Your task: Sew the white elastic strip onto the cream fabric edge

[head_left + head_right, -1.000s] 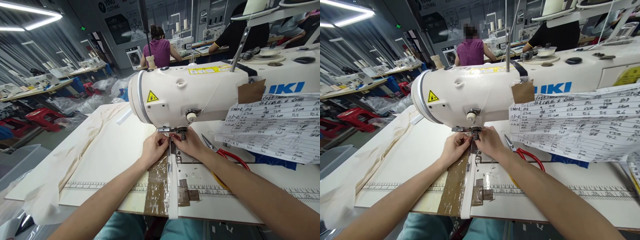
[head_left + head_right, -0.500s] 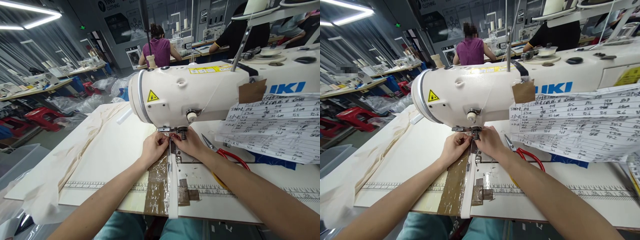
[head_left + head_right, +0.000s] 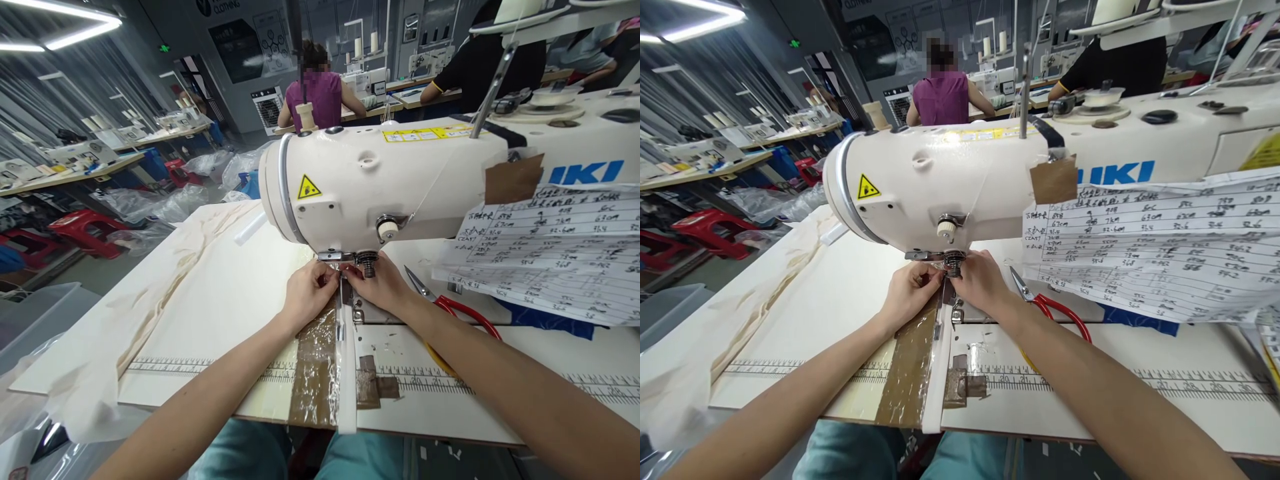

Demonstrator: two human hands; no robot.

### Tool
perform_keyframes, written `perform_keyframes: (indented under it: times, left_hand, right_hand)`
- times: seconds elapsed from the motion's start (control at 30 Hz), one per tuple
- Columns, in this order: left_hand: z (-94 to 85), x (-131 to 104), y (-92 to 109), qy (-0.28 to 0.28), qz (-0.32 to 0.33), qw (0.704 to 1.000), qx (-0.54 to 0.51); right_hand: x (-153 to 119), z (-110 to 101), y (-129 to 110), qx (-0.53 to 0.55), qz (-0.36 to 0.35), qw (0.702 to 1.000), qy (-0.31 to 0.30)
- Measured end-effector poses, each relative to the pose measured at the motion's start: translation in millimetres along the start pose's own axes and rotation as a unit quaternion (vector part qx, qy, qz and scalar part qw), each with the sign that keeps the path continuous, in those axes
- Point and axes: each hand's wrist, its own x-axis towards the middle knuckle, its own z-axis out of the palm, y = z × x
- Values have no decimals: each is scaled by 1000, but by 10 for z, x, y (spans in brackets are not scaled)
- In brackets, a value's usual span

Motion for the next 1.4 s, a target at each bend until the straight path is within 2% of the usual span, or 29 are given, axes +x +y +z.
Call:
perform_keyframes:
  times: [0.9, 1.4]
  left_hand:
    - [14, 17, -13, -4, -3, 1000, 19]
    - [21, 22, -39, -3, -38, 999, 11]
  right_hand:
    - [75, -65, 3, 76, 37, 996, -30]
    - [94, -103, -9, 71, 46, 995, -56]
